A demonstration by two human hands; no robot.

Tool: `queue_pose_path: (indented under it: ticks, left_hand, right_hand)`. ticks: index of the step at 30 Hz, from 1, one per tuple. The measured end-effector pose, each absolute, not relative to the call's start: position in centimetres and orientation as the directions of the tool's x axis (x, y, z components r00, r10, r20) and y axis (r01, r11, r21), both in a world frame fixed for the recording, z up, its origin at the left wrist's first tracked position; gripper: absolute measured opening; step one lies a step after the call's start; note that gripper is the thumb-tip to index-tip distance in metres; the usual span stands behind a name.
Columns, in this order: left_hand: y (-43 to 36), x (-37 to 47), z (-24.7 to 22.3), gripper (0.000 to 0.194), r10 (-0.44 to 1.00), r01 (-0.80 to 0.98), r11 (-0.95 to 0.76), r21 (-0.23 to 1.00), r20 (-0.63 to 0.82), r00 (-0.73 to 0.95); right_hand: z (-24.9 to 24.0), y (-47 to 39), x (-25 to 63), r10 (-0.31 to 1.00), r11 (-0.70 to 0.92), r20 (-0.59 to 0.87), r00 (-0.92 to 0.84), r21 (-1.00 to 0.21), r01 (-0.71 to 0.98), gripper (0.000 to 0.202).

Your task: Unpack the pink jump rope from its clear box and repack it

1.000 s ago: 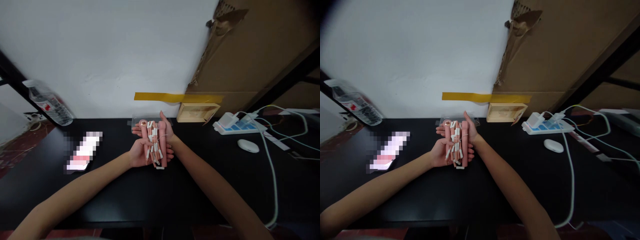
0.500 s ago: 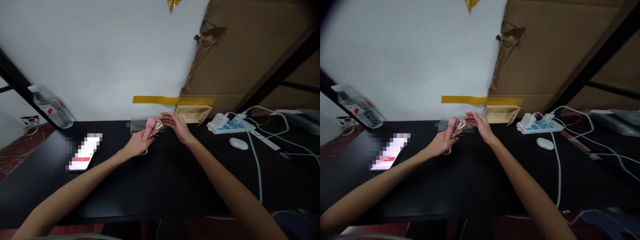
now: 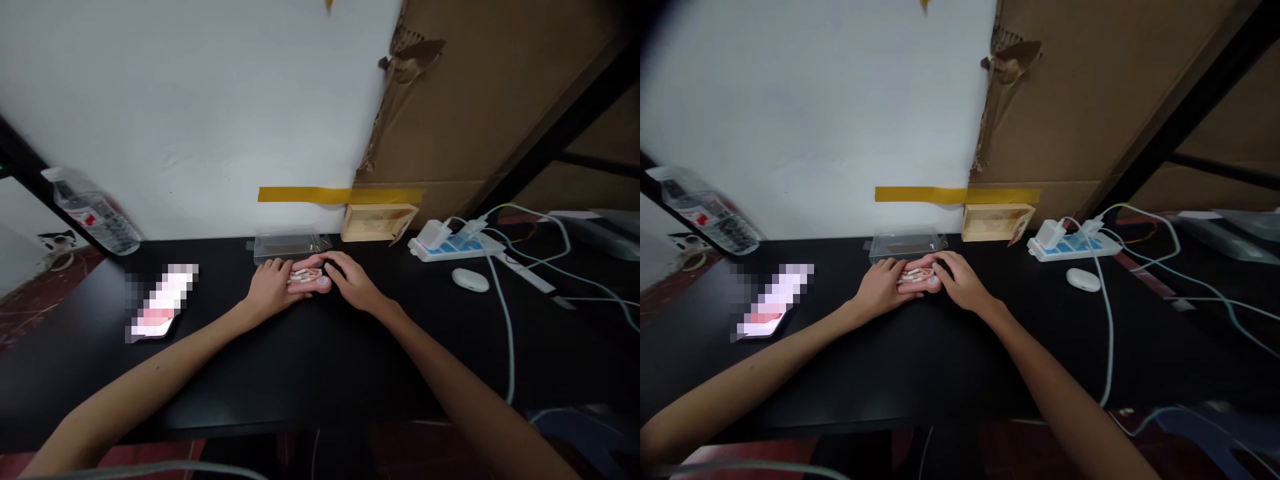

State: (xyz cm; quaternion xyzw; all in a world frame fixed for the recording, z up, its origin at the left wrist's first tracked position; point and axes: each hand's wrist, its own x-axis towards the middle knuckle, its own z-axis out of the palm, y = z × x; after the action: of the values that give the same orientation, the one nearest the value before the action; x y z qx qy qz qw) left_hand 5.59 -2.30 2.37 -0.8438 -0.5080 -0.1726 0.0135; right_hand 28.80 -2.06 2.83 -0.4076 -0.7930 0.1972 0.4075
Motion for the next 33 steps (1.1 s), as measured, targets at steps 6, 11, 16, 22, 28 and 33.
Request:
queue_pose_path:
  ticks: [6, 11, 16, 22, 28, 33]
  left_hand:
    - [-2.4, 5.8, 1.8, 0.08, 0.801, 0.805, -0.57, 0.161, 0.328, 0.501]
    - [-2.2, 4.8, 2.6, 0.067, 0.722, 0.678, -0.689, 0.256, 0.327, 0.61]
    - [-2.4, 3.3, 2.2, 0.045, 0.782, 0.685, -0.621, 0.38, 0.349, 0.516]
    - [-3.0, 4.0, 1.0, 0.044, 0.802, 0.691, -0.593, 0.412, 0.37, 0.468]
    - [-3.6, 5.5, 0.7, 0.044, 0.837, 0.757, -0.539, 0.37, 0.335, 0.432]
    - [-3.7, 5.5, 0.7, 0.044, 0.816, 0.726, -0.575, 0.377, 0.326, 0.477]
  right_hand:
    - [1.7, -2.5, 28.9, 0.769, 0.639, 0.442, -0.462, -0.508, 0.578, 0.054]
    - [1.3, -2.6, 28.8, 0.771, 0.636, 0.379, -0.511, -0.491, 0.595, 0.056]
    - [1.0, -2.6, 28.4, 0.803, 0.592, 0.347, -0.484, -0.556, 0.584, 0.06]
    - [0.9, -3.0, 27.3, 0.852, 0.5, 0.239, -0.467, -0.636, 0.588, 0.079]
    - [1.4, -3.2, 26.9, 0.87, 0.486, 0.249, -0.426, -0.588, 0.647, 0.08]
    - [1.0, -3.0, 27.8, 0.882, 0.472, 0.264, -0.391, -0.519, 0.713, 0.078]
